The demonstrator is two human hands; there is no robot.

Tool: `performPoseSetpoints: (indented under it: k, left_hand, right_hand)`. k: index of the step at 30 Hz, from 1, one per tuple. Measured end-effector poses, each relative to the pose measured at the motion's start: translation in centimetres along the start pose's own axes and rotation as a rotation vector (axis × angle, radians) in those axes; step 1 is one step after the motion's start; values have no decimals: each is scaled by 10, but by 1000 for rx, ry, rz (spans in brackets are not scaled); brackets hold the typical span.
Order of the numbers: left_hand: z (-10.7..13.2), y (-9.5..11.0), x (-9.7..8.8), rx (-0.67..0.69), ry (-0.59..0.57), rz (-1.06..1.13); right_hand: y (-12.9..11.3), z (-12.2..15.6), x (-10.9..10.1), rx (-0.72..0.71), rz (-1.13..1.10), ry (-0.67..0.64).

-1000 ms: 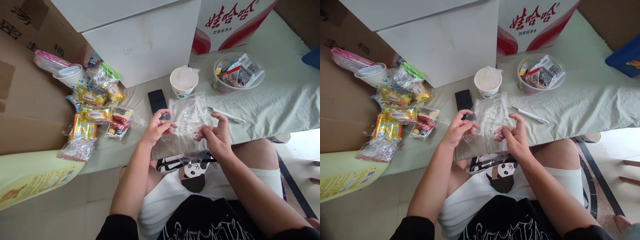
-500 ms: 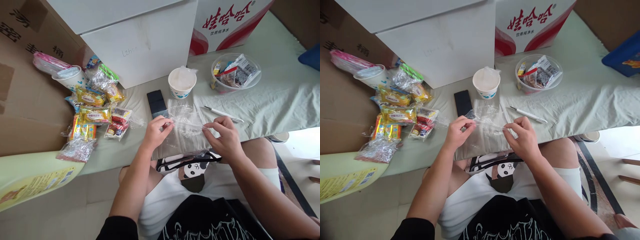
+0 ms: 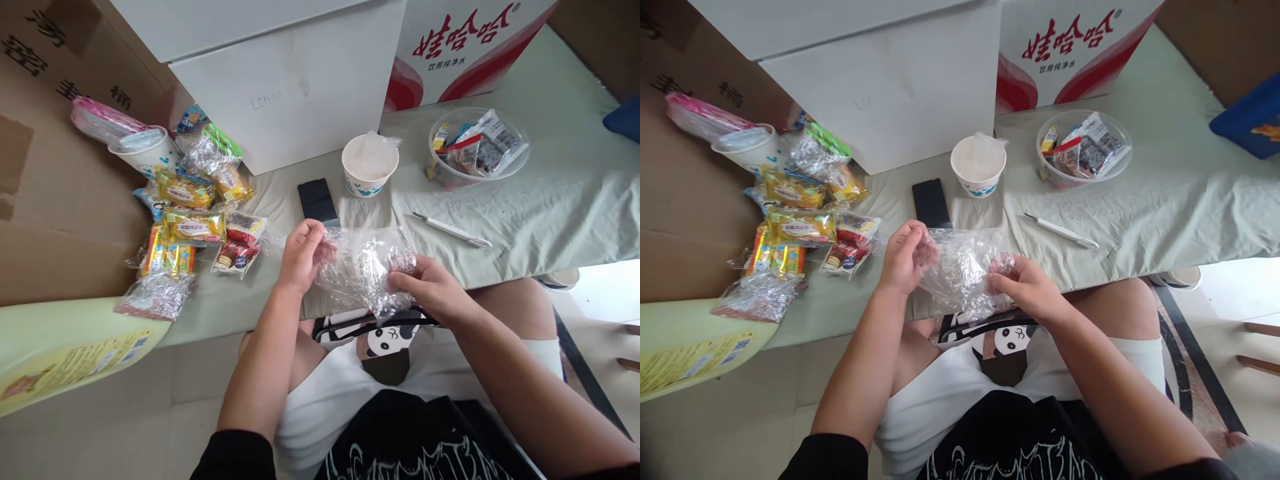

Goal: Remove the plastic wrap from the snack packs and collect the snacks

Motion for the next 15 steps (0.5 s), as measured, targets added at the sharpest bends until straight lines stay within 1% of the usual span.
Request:
performPoseSetpoints:
  k: [2, 4, 6, 8, 9, 11, 13, 15]
  left_hand:
    - [-2, -3, 0, -66, -22, 121]
    - [-1, -8, 10, -145, -133, 148]
    - [4, -16, 24, -226, -283, 56]
    - [9, -24, 34, -270, -381, -66]
    - [10, -26, 36, -272, -397, -108]
    - [10, -26, 38, -246, -388, -132]
    - [8, -23, 37, -209, -365, -96]
    - [8, -19, 36, -176, -348, -41]
  right_hand:
    - [3, -3, -7, -36, -1, 60]
    - [1, -4, -14, -98, -36, 129]
    - [1, -5, -16, -108, -34, 140]
    - [4, -5, -16, -81, -15, 134]
    - [4, -5, -16, -71, -17, 141]
    - [4, -4, -20, -82, -52, 182]
    - [1, -2, -24, -124, -109, 230]
    - [-2, 0, -23, -151, -141, 205]
Point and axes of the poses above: each hand's wrist, its own z-axis away from the middle knuckle, its own x-axis out of the palm, y = z × x, the point moved 9 cm from there along -z, towards the middle knuckle, and after that the axes turned 12 degrees about -z, right-handed, at the moved point
